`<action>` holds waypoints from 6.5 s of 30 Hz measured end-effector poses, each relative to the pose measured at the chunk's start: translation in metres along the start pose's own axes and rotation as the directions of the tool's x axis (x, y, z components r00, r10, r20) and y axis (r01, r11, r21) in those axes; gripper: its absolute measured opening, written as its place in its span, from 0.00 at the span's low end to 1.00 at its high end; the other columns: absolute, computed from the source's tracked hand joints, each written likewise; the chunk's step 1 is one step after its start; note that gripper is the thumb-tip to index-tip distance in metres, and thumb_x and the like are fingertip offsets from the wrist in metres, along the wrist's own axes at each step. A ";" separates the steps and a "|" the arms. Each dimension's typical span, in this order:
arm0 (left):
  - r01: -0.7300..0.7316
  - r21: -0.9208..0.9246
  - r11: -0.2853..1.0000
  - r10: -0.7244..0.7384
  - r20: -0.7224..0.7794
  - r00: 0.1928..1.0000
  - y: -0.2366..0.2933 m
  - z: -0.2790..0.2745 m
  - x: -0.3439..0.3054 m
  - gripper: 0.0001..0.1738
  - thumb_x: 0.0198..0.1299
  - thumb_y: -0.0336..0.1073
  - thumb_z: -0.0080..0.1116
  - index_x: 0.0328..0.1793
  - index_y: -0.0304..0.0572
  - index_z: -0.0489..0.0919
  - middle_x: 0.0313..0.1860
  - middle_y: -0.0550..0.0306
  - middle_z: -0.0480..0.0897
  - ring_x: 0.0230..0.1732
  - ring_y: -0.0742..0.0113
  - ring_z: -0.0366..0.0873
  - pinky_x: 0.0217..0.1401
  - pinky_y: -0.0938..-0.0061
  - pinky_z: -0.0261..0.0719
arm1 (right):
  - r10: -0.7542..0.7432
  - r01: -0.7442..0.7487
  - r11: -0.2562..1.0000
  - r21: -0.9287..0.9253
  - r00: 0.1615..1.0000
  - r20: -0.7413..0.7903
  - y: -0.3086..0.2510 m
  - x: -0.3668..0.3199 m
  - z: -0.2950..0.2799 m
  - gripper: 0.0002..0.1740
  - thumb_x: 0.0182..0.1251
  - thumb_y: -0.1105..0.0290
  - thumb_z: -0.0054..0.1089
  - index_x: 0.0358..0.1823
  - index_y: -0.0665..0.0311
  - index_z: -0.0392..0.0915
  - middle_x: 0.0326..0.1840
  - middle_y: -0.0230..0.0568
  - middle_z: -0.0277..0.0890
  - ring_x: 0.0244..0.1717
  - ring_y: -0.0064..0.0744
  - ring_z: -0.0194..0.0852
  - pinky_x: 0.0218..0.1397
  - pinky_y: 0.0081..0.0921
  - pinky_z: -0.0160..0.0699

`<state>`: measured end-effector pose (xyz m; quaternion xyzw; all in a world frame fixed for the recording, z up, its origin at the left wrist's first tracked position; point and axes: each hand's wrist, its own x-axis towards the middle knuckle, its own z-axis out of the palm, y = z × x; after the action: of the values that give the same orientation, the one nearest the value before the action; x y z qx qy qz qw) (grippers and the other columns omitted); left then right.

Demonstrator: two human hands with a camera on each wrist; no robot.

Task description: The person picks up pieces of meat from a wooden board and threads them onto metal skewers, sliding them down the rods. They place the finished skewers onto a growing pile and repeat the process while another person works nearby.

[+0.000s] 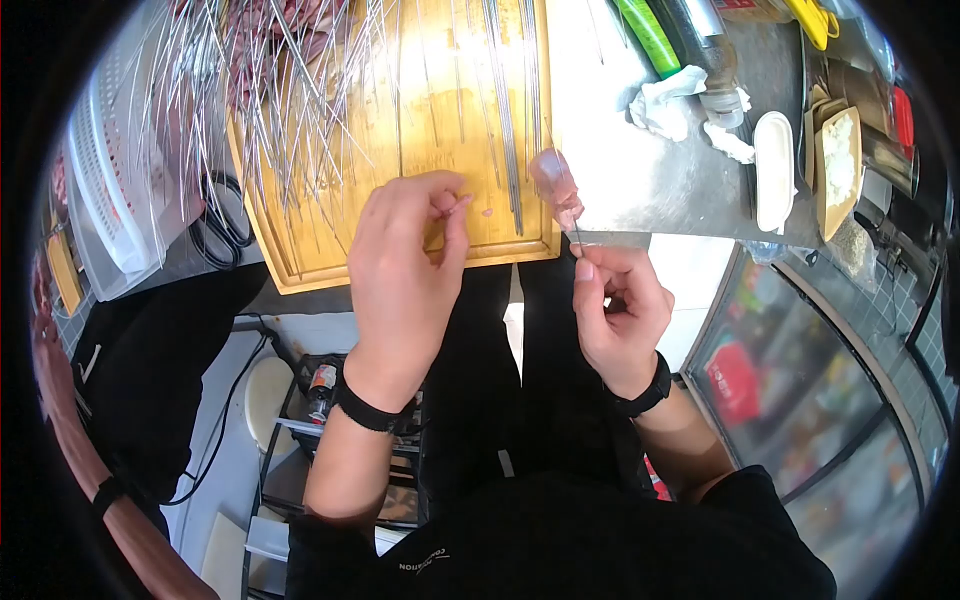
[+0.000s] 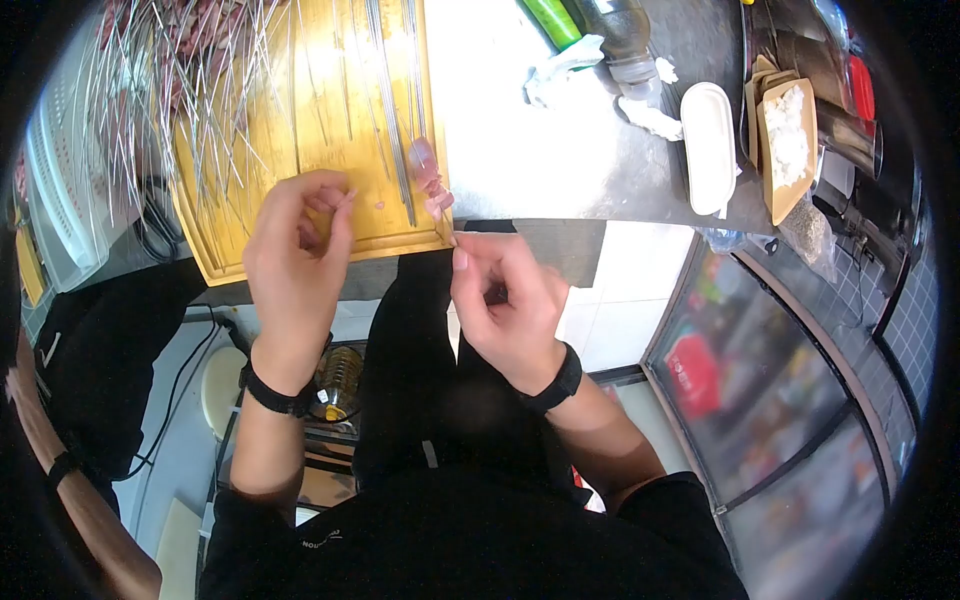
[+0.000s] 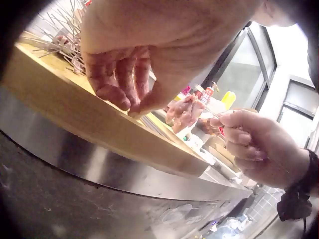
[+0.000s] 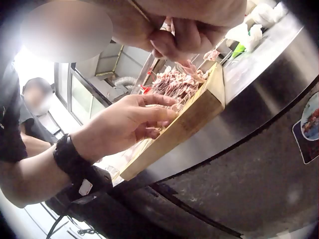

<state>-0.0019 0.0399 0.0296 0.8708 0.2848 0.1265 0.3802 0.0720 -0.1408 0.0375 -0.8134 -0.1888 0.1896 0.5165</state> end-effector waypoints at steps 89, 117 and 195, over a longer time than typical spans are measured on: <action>0.208 0.240 0.948 -0.103 -0.389 0.915 -0.138 -0.226 0.129 0.15 0.70 0.39 0.63 0.53 0.35 0.86 0.34 0.51 0.87 0.33 0.67 0.83 0.37 0.71 0.80 | 0.064 -0.095 0.969 0.227 0.988 0.140 -0.018 -0.024 0.007 0.05 0.78 0.75 0.54 0.44 0.70 0.77 0.15 0.25 0.64 0.15 0.12 0.60 0.21 0.16 0.53; 0.577 -0.671 0.466 -0.396 0.425 0.814 0.018 -0.101 0.001 0.07 0.75 0.28 0.55 0.50 0.33 0.82 0.43 0.56 0.88 0.33 0.81 0.77 0.34 0.84 0.75 | 0.138 -0.148 0.977 0.152 0.988 0.075 -0.010 -0.019 -0.008 0.04 0.76 0.80 0.56 0.45 0.71 0.80 0.21 0.22 0.69 0.22 0.08 0.60 0.26 0.14 0.56; 0.038 0.041 0.998 -0.035 -0.090 0.995 -0.019 -0.004 0.000 0.06 0.60 0.25 0.69 0.42 0.43 0.84 0.38 0.59 0.81 0.24 0.63 0.81 0.28 0.70 0.77 | 0.007 0.119 0.951 -0.286 0.915 0.404 -0.021 -0.033 0.003 0.03 0.69 0.79 0.62 0.39 0.66 0.76 0.18 0.40 0.74 0.16 0.35 0.79 0.21 0.29 0.75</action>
<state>-0.0115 0.0524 0.0188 0.8668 0.3199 0.1522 0.3509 0.0402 -0.1471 0.0596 -0.8214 -0.3407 0.3055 0.3406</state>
